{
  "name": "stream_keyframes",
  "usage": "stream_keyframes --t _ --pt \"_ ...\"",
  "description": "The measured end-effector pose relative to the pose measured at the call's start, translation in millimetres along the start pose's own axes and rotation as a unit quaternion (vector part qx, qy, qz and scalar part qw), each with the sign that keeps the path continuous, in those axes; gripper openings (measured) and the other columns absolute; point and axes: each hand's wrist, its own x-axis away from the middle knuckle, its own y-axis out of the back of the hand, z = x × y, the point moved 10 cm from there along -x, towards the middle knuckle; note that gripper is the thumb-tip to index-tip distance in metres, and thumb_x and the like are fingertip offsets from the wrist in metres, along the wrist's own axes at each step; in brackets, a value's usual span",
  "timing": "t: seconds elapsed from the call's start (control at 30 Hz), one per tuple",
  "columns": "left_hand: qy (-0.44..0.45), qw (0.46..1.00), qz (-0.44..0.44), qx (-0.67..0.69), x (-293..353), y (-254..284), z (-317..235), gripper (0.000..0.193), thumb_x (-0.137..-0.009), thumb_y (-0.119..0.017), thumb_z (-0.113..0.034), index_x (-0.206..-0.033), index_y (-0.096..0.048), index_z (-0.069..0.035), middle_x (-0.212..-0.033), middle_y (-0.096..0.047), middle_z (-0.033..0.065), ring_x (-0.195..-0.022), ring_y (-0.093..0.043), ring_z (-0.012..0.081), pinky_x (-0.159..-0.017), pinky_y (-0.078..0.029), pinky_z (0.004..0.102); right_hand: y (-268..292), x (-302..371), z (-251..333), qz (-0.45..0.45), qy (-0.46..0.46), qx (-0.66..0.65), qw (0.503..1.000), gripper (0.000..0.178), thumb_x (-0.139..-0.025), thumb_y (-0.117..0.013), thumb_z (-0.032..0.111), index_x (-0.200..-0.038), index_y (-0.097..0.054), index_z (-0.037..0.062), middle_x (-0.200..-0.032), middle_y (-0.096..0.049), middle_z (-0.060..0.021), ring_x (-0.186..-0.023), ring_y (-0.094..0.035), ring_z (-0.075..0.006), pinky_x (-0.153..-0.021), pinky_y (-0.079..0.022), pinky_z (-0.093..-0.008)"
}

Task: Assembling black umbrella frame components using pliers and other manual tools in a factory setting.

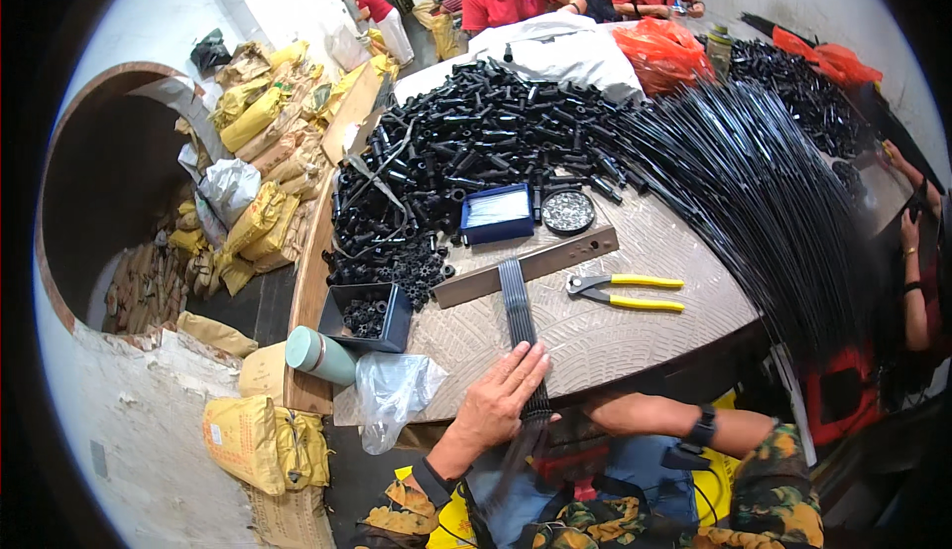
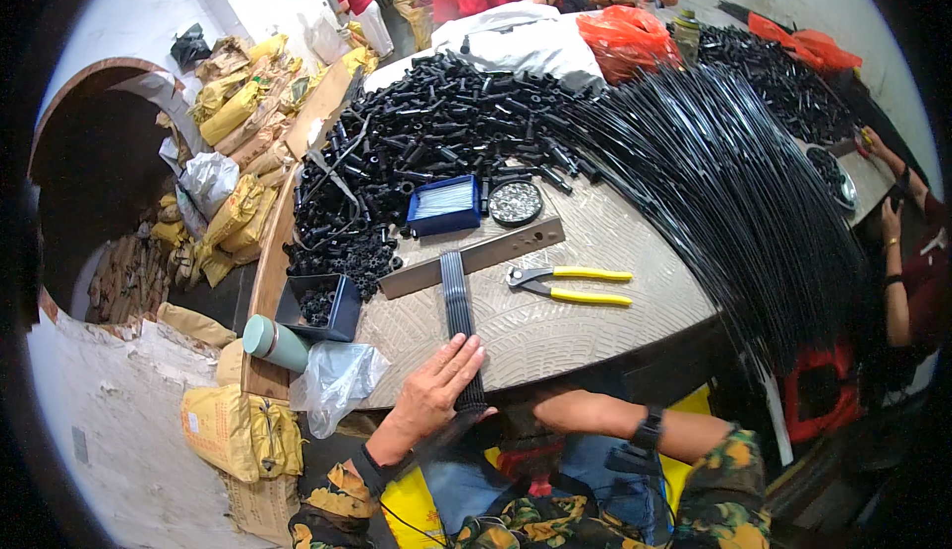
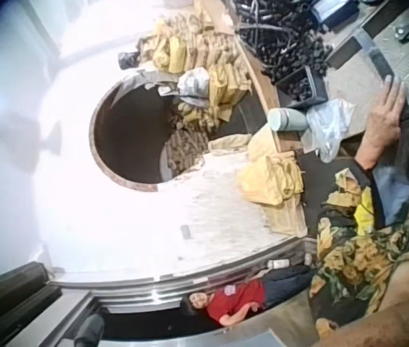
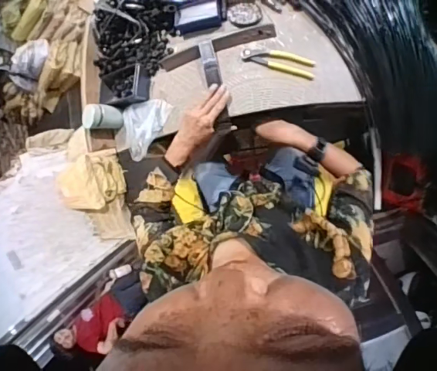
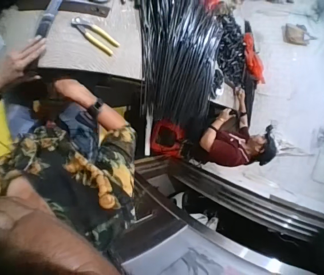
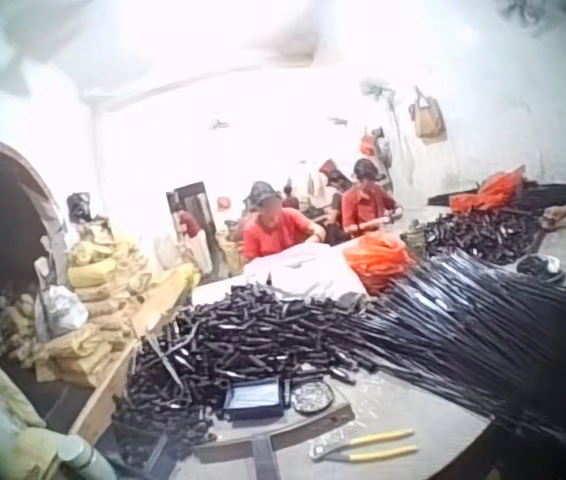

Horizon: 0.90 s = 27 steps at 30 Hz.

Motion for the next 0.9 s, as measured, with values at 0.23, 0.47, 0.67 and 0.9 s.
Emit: stream_keyframes --t 0.23,0.47,0.67,0.9 --pt "0.030 0.999 -0.023 -0.016 11.7 -5.5 17.5 0.051 -0.077 -0.049 -0.013 -0.127 -0.042 -0.001 -0.134 -0.038 0.0126 -0.124 -0.038 0.0269 -0.100 -0.035 0.0340 153.6 -38.9 -118.4 -0.050 -0.088 -0.361 0.927 0.016 -0.082 -0.054 0.021 -0.090 -0.056 0.0077 -0.071 -0.059 -0.0173 -0.063 -0.056 -0.0370 -0.057 -0.045 -0.0436" --pt "0.022 0.998 -0.054 -0.033 11.5 0.7 10.6 0.049 -0.077 -0.046 -0.008 -0.125 -0.044 -0.002 -0.132 -0.042 0.0117 -0.122 -0.040 0.0256 -0.098 -0.037 0.0338 116.6 -164.3 -271.5 -0.152 -0.269 -0.409 0.859 0.021 -0.078 -0.059 0.022 -0.085 -0.065 0.0037 -0.073 -0.065 -0.0122 -0.069 -0.063 -0.0268 -0.064 -0.049 -0.0328" --pt "0.009 0.997 -0.053 -0.049 9.9 -3.7 8.8 0.046 -0.080 -0.044 -0.010 -0.124 -0.044 0.000 -0.130 -0.044 0.0121 -0.122 -0.041 0.0255 -0.098 -0.037 0.0331 47.6 -209.3 -280.9 0.027 -0.278 -0.061 0.958 0.013 -0.067 -0.061 0.019 -0.072 -0.065 0.0073 -0.076 -0.064 -0.0140 -0.071 -0.063 -0.0321 -0.061 -0.050 -0.0417" --pt "0.012 0.998 -0.044 -0.041 8.6 -1.7 13.0 0.047 -0.079 -0.044 -0.010 -0.125 -0.043 0.001 -0.130 -0.043 0.0145 -0.121 -0.041 0.0265 -0.099 -0.036 0.0336 53.3 -220.4 -287.9 -0.019 -0.284 -0.096 0.954 0.019 -0.067 -0.062 0.022 -0.074 -0.064 0.0040 -0.077 -0.064 -0.0145 -0.074 -0.063 -0.0320 -0.062 -0.050 -0.0409"
